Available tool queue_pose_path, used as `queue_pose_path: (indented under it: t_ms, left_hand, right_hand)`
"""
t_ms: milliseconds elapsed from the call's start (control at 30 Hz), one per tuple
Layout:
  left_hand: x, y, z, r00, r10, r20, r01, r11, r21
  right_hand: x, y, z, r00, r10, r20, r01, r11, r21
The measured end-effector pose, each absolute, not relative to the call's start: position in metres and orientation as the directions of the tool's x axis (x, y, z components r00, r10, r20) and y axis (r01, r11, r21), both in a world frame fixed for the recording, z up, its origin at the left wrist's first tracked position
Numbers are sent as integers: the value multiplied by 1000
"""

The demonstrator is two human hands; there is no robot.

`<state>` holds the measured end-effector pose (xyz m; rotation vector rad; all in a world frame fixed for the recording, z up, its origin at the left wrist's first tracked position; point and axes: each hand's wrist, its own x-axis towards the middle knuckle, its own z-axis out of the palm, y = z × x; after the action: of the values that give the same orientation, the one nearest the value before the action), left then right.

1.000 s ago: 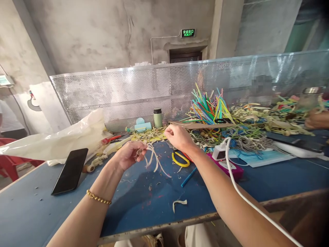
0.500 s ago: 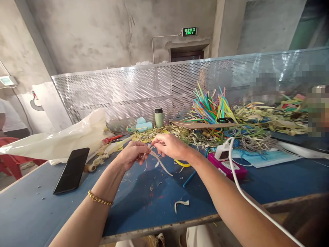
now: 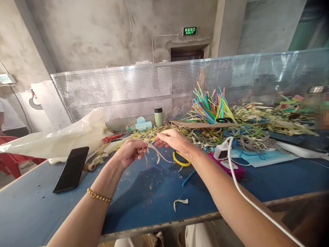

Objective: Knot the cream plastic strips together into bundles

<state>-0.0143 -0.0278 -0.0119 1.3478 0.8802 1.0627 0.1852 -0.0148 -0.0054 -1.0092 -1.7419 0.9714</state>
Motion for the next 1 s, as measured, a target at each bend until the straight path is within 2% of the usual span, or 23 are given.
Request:
queue_pose_path:
  t_ms: [200, 333, 533, 633, 700, 800, 900, 1000]
  left_hand:
    - [-21, -23, -12, 256, 952, 168, -151, -133, 980]
    - [-22, -24, -11, 251, 948, 194, -168, -154, 974]
    - [-26, -23, -9, 215, 956, 198, -178, -161, 971]
    - [-28, -22, -8, 213, 954, 210, -176, -174, 969]
    - [-28, -21, -8, 206, 955, 213, -176, -178, 968]
    - [-29, -20, -9, 197, 958, 209, -189, -172, 967]
    - [-29, -19, -11, 192, 964, 187, -198, -148, 969]
    - [-28, -19, -11, 208, 964, 165, -216, -120, 969]
  right_hand:
    - [188, -14, -11, -557, 789, 259, 311, 488, -816]
    - [187, -15, -14, -575, 767, 285, 426, 578, -696]
    - [196, -15, -5, -489, 846, 211, 378, 424, -823]
    - [202, -17, -1, -469, 863, 187, 415, 402, -816]
    - [204, -17, 0, -444, 863, 240, 460, 449, -766]
    - [205, -15, 2, -392, 827, 402, 477, 557, -680]
    - [207, -13, 5, -310, 773, 554, 397, 634, -663]
    - [208, -15, 11, -192, 745, 639, 309, 664, -681]
